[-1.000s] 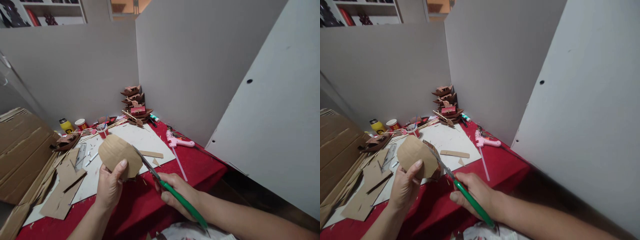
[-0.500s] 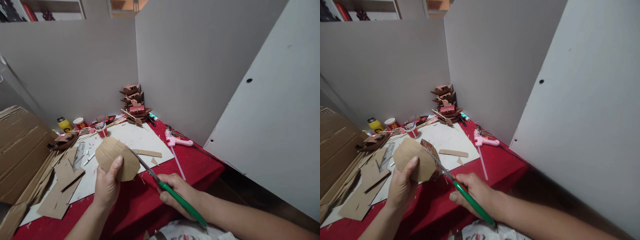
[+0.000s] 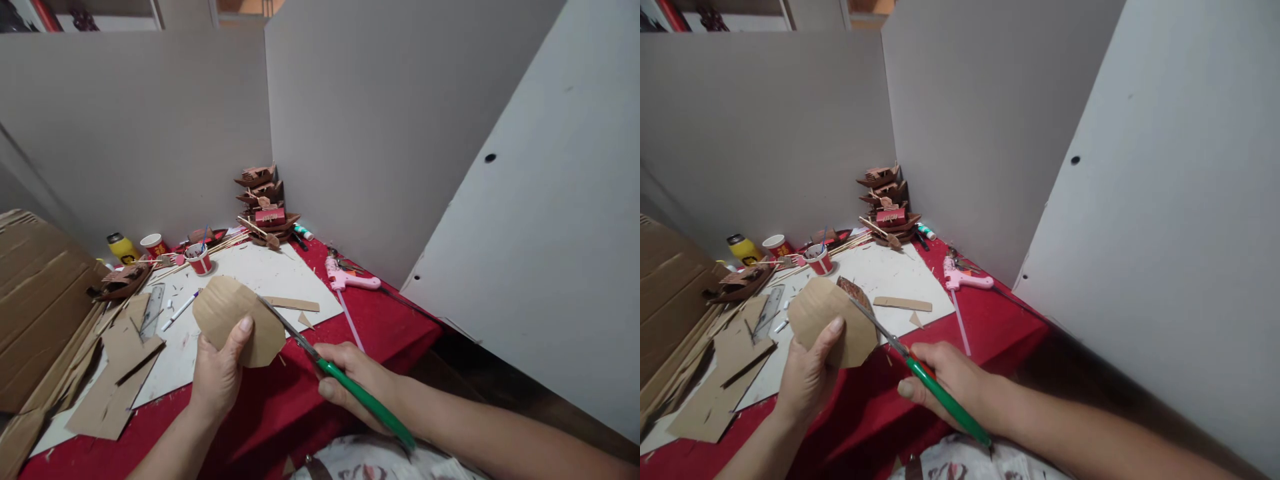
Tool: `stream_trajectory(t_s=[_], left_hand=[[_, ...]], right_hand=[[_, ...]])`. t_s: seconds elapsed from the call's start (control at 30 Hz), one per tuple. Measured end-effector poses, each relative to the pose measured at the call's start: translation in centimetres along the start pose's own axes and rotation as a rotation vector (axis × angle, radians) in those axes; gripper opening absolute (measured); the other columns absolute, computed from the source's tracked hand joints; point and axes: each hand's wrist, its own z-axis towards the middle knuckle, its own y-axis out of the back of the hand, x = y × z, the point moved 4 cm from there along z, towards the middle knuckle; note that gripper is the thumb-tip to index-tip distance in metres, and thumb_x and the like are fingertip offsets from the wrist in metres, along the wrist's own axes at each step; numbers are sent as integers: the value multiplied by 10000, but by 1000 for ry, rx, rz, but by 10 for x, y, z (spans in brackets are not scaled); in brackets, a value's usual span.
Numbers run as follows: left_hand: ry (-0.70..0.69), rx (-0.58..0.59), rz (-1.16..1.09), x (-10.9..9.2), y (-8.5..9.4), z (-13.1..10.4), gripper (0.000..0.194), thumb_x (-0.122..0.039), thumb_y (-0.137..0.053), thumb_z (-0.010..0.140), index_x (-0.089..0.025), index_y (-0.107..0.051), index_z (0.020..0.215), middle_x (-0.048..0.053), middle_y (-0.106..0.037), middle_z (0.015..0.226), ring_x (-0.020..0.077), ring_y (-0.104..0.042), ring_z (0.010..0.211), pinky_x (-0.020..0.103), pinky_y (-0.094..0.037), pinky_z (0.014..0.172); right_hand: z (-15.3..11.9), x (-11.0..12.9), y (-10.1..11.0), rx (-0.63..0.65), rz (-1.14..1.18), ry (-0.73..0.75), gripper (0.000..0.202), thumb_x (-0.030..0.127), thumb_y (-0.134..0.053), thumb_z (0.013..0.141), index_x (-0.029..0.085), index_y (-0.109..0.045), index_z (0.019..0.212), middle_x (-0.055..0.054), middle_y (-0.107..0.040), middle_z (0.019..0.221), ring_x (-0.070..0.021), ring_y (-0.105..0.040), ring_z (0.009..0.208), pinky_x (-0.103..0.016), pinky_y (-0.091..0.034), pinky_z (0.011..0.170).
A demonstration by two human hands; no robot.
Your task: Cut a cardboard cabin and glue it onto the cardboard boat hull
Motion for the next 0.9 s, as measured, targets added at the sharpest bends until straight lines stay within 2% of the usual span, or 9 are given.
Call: stream_trajectory(t_s=[0.2, 0.4, 0.67, 0.8, 0.9], left_hand=[[16, -27, 4, -4, -3, -2, 547, -375, -842, 641, -169, -689, 1124, 83, -777, 965, 260, -726, 861, 305, -592, 713], [38, 7, 17, -4, -5, -6, 517, -373, -840, 646, -161, -703, 1097, 92, -776, 962, 255, -727, 837, 309, -598, 712], [46, 18, 22, -1, -5, -8, 488, -356, -828, 675, -168, -696, 1105, 78, -770, 973, 232, -711, 853, 297, -596, 727], [47, 55, -51, -10, -4, -5, 489, -331, -837, 656, -172, -704, 1099, 77, -767, 949, 246, -717, 860, 298, -596, 726], [52, 27, -95, -17, -1, -1, 429, -333, -827, 661, -160, -723, 1040, 74, -767, 895, 246, -725, 815, 302, -599, 713]], right_hand=[[0, -4, -2, -22, 33, 8, 558, 727, -456, 838, 189, -403, 698, 57, -309, 593, -89, -291, 543, -229, -238, 474], [-1, 4, 3, -9, -73, 21, 548, 719, -434, 857, 178, -465, 773, 33, -414, 621, -98, -352, 544, -242, -286, 502], [-2, -1, -3, -10, 83, 26, 531, 689, -467, 863, 184, -408, 711, 57, -300, 614, -91, -268, 563, -242, -235, 500], [-4, -5, -4, -9, 93, 4, 533, 699, -493, 844, 180, -441, 730, 53, -328, 618, -94, -288, 563, -239, -250, 502], [-4, -6, -2, -5, 44, -9, 552, 721, -490, 830, 175, -475, 755, 48, -368, 617, -98, -319, 563, -234, -279, 511]])
